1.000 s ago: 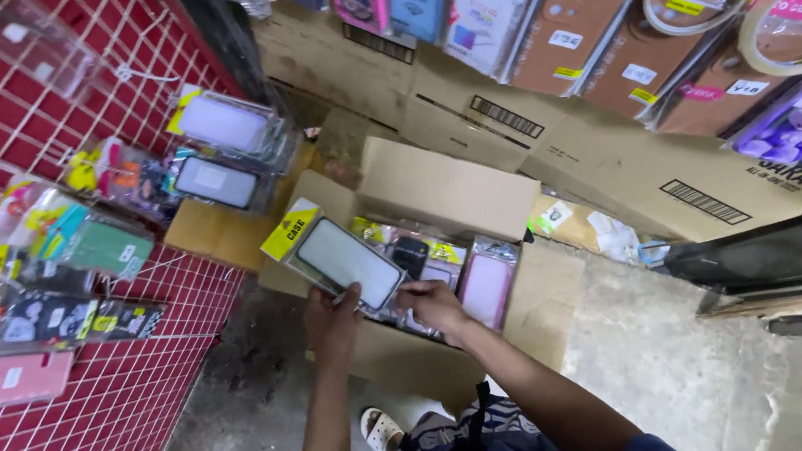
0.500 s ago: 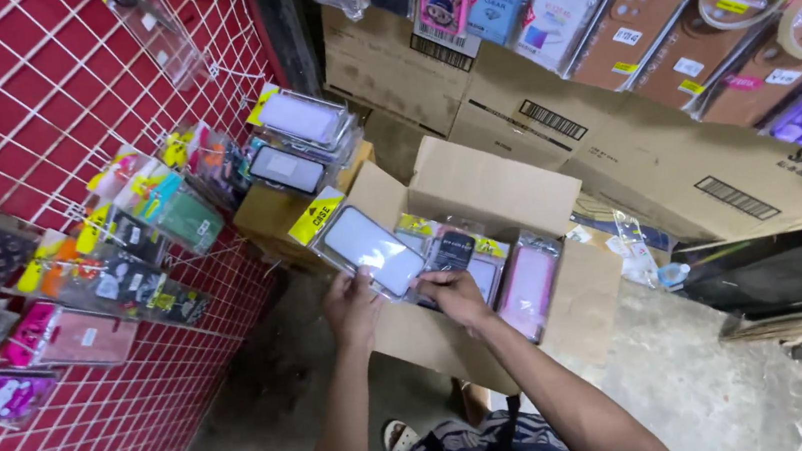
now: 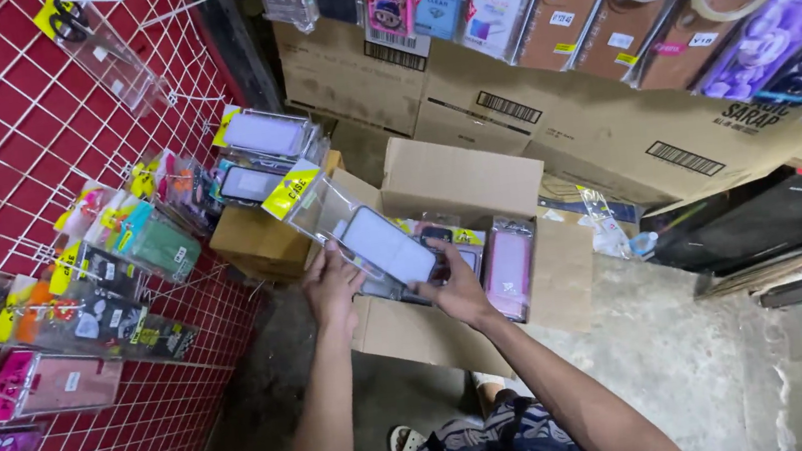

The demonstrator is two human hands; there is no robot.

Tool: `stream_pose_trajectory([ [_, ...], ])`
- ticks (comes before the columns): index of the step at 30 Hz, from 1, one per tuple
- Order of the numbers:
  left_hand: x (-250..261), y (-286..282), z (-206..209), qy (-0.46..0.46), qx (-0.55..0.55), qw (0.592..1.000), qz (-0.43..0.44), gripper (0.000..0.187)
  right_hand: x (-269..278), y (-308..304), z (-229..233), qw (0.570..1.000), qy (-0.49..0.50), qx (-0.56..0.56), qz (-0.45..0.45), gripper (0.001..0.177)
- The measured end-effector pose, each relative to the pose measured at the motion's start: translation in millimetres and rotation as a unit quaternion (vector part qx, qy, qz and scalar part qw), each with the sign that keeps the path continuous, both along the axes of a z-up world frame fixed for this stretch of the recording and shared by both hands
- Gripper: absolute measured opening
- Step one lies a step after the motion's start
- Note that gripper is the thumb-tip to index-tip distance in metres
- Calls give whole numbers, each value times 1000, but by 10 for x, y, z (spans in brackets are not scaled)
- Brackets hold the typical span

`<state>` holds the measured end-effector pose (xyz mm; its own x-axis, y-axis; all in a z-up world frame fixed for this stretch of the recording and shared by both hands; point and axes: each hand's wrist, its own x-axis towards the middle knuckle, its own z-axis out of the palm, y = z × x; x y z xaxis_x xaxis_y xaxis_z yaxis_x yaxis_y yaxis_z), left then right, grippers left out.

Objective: Organizing and sorting mobile phones and their protective cases in a retail stockroom environment.

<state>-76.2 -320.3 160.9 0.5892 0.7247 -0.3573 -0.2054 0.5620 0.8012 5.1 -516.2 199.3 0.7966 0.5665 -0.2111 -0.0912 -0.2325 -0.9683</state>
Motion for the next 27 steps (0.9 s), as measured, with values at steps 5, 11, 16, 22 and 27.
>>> stream_pose_trajectory([
  [5,89,-182,-220,-1,-3,1000,16,45,224,-70,-113,950,-305,-30,56,93],
  [11,280,-252,-413,21,-4,998,65,44,626,-211,136,933,-321,-17,162,78],
  [16,429,-217,-733,24,7,991,133,36,1091,-444,-129,897,-374,-4,235,70],
  [22,402,-93,-1104,-21,198,957,209,19,1708,-914,-631,932,-133,-174,288,65],
  [27,464,-303,-477,95,241,953,155,22,2084,-1151,-237,835,392,137,361,59],
])
